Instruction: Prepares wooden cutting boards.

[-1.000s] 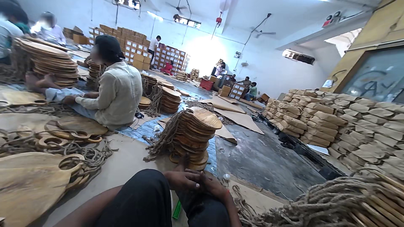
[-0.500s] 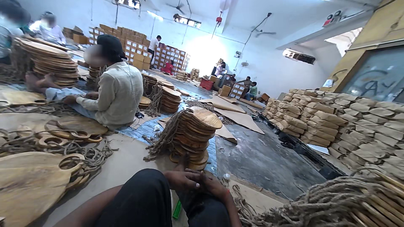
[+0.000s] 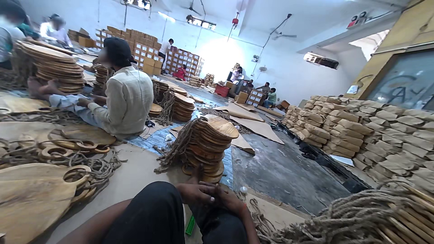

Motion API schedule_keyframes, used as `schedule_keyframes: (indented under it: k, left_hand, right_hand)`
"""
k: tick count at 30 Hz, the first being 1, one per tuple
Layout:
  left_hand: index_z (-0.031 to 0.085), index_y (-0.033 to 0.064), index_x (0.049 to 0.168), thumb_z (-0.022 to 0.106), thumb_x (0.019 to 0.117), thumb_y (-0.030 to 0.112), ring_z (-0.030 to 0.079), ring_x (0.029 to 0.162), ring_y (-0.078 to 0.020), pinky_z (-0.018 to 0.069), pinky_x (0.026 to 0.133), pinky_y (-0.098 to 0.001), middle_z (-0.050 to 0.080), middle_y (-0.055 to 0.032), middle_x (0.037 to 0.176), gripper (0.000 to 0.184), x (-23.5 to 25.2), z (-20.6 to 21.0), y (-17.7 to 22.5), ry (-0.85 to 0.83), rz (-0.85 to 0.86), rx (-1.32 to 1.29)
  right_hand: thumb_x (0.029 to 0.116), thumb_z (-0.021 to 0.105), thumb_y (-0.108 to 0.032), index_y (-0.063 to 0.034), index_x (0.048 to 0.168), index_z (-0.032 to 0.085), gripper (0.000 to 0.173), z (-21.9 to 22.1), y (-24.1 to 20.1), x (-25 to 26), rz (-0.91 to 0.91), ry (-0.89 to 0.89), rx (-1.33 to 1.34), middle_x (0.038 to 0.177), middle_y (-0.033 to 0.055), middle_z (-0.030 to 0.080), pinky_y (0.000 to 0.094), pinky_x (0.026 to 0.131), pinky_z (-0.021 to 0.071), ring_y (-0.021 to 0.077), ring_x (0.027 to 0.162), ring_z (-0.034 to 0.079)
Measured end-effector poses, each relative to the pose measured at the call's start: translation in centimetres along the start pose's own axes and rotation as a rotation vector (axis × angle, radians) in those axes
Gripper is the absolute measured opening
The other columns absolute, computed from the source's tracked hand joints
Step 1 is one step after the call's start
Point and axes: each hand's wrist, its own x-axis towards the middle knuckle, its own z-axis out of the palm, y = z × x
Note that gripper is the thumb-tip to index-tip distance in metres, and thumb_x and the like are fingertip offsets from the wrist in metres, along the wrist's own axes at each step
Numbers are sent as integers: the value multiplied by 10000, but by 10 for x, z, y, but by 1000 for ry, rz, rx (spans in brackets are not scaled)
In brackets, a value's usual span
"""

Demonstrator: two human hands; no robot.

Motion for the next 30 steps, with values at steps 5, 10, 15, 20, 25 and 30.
schedule_keyframes:
  k: [5,10,15,20,25,30]
  left_hand:
    - [437,106,1499,456,1054,231,596,1141,-136,497,1009,-389,589,-64,1325,462,0,1,1,9,0,-21]
    - [433,116,1502,460,1056,235,601,1142,-138,495,1011,-384,592,-63,1322,462,0,0,-1,3,-6,-21]
    - [452,118,1493,463,1054,246,597,1139,-137,495,1003,-382,594,-62,1319,457,1,-1,-3,0,4,-19]
    - [440,123,1496,457,1059,241,605,1123,-139,504,994,-385,598,-58,1302,453,2,-2,-3,-6,-3,-23]
    - [439,133,1503,467,1050,239,601,1146,-155,497,1011,-406,595,-65,1317,465,1,-1,-2,-7,7,-28]
    - [428,112,1508,457,1051,242,588,1152,-143,490,1008,-401,580,-67,1341,477,-1,1,1,3,1,5]
  right_hand:
    - [1077,268,-499,-67,1375,569,605,-1,3,2,16,14,-2,1176,3,708,293,956,546,70,1059,667]
    - [1072,266,-509,-71,1422,530,619,3,-5,0,-20,-28,1,1231,7,690,294,991,534,78,1111,653]
    - [1068,269,-518,-75,1390,554,618,1,-2,0,15,-7,-3,1185,5,704,302,959,547,81,1071,666]
    - [1060,276,-550,-85,1430,534,648,1,-3,1,-4,-33,-1,1265,2,682,306,998,534,86,1131,652]
    - [1044,292,-587,-84,1426,532,675,-1,1,2,1,-46,45,1225,18,700,335,975,555,119,1096,675]
    - [1069,273,-512,-71,1378,561,610,2,-3,0,-11,-12,16,1186,-6,703,282,969,539,64,1078,660]
